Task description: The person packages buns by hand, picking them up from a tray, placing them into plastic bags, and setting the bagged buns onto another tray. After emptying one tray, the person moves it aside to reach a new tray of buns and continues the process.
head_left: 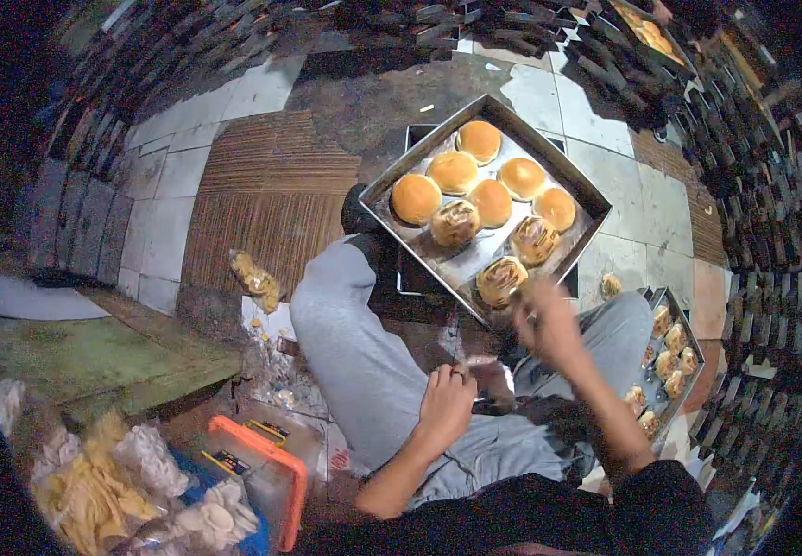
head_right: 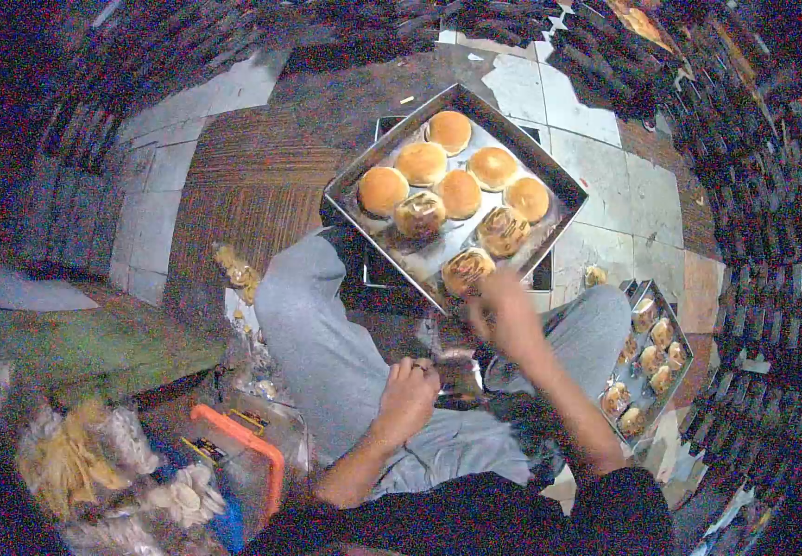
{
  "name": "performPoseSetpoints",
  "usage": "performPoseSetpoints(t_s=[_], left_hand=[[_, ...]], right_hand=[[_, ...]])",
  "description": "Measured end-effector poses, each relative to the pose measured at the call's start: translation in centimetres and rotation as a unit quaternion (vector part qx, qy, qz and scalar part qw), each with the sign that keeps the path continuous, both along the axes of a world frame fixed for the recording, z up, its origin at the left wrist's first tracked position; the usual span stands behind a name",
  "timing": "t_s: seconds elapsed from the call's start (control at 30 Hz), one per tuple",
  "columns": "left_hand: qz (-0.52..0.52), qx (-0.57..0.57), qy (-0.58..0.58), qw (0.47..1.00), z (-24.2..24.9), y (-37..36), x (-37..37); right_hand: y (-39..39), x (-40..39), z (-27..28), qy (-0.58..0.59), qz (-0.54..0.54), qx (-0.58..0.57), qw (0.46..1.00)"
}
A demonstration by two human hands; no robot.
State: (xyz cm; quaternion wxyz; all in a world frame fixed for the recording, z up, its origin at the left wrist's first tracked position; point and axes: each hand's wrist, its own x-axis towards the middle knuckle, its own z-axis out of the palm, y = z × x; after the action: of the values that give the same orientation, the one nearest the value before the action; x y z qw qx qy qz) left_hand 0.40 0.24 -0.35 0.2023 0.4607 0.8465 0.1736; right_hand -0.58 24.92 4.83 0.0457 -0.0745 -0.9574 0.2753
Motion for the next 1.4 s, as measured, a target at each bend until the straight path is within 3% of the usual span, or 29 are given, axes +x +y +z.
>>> performPoseSetpoints(t_s=[0.03,0.1,0.17,0.2,0.27,0.3,0.33,0.37,0.4,0.43,0.5,0.6,0.7,0.77,0.8,0.83,0.9,0.93,0.97,1.03,1.1,1.17,1.23,1.27,1.33,1.4], left_hand=[[0.022,0.008,-0.007,1.000,0.0,-0.3,0.3],[0.039,0.014,-0.010,0.999,-0.2,-0.4,0.5],[0.055,-0.076,-0.110,0.989,-0.5,-0.5,0.9],[0.052,-0.079,-0.104,0.990,-0.4,-0.3,1.0],[0.200,0.160,-0.148,0.955,0.0,0.5,1.4],[0.198,0.157,-0.144,0.957,-0.2,0.5,1.1],[0.131,0.155,-0.171,0.964,-0.7,0.3,-0.1],[0.063,0.154,-0.197,0.966,-0.7,0.6,-1.3],[0.084,0.163,-0.084,0.980,1.0,1.5,-2.3],[0.081,0.162,-0.077,0.980,2.5,2.1,-3.8],[0.008,0.117,0.054,0.992,5.2,3.0,-6.4],[-0.087,0.182,0.065,0.977,8.3,3.6,-6.9],[-0.118,0.135,0.151,0.972,9.6,3.2,-6.4],[-0.114,0.116,0.126,0.979,12.4,3.6,-5.5],[-0.051,0.199,0.106,0.973,13.3,3.7,-5.3],[0.014,0.280,0.082,0.956,13.5,3.8,-5.2],[0.267,0.390,-0.071,0.879,10.8,4.6,-6.0],[0.266,0.389,-0.075,0.879,8.4,4.2,-7.3],[0.330,0.426,-0.149,0.829,5.6,3.7,-9.3],[0.442,0.483,-0.288,0.699,3.5,3.2,-13.8],[0.501,0.618,-0.269,0.542,4.7,2.3,-17.4],[0.519,0.599,-0.297,0.532,5.7,0.9,-19.0],[0.535,0.587,-0.321,0.517,5.3,0.6,-20.2],[0.514,0.585,-0.341,0.526,4.7,0.5,-20.0],[0.473,0.593,-0.383,0.528,4.3,0.7,-19.5],[0.454,0.584,-0.412,0.532,5.2,0.7,-19.0]], right_hand=[[-2.0,2.6,-1.0,-0.050,0.042,-0.123,0.990],[-5.7,6.3,-1.6,-0.072,0.131,-0.223,0.963],[-6.9,9.9,-4.6,-0.092,0.125,-0.234,0.960],[-7.2,10.3,-4.8,-0.112,0.125,-0.240,0.956],[-5.6,9.7,-3.1,-0.077,0.097,-0.252,0.960],[-4.6,9.1,-0.9,-0.050,0.066,-0.264,0.961],[-3.7,8.6,1.8,0.028,0.054,-0.187,0.981],[-1.9,8.1,2.4,0.007,0.064,-0.223,0.973],[-1.0,7.6,4.4,-0.017,0.066,-0.222,0.973],[-0.8,7.5,6.2,-0.039,0.067,-0.223,0.972],[-1.6,7.9,6.7,-0.047,0.063,-0.248,0.965],[-3.5,8.5,6.1,-0.016,0.081,-0.264,0.961],[-4.8,8.1,3.6,0.015,0.137,-0.248,0.959],[-5.8,7.0,3.1,0.100,0.097,-0.126,0.982],[-5.5,6.1,3.3,0.055,0.128,-0.151,0.979],[-5.8,5.5,3.4,0.054,0.125,-0.153,0.979],[-7.7,3.4,3.7,0.099,0.139,-0.191,0.967],[-9.7,2.5,3.4,0.140,0.151,-0.318,0.926],[-12.2,1.7,4.2,0.109,0.078,-0.425,0.895],[-12.7,-1.7,3.5,0.077,0.084,-0.350,0.930],[-11.6,-7.1,1.0,0.103,0.115,-0.279,0.948],[-8.9,-13.5,-3.4,0.164,0.061,-0.032,0.984],[-5.5,-17.3,-6.3,0.221,-0.001,0.204,0.954],[-4.5,-18.0,-6.3,0.218,0.001,0.207,0.954],[-2.3,-19.4,-6.3,-0.035,0.051,0.021,0.998],[0.1,-21.2,-7.6,-0.016,-0.011,0.027,0.999]])
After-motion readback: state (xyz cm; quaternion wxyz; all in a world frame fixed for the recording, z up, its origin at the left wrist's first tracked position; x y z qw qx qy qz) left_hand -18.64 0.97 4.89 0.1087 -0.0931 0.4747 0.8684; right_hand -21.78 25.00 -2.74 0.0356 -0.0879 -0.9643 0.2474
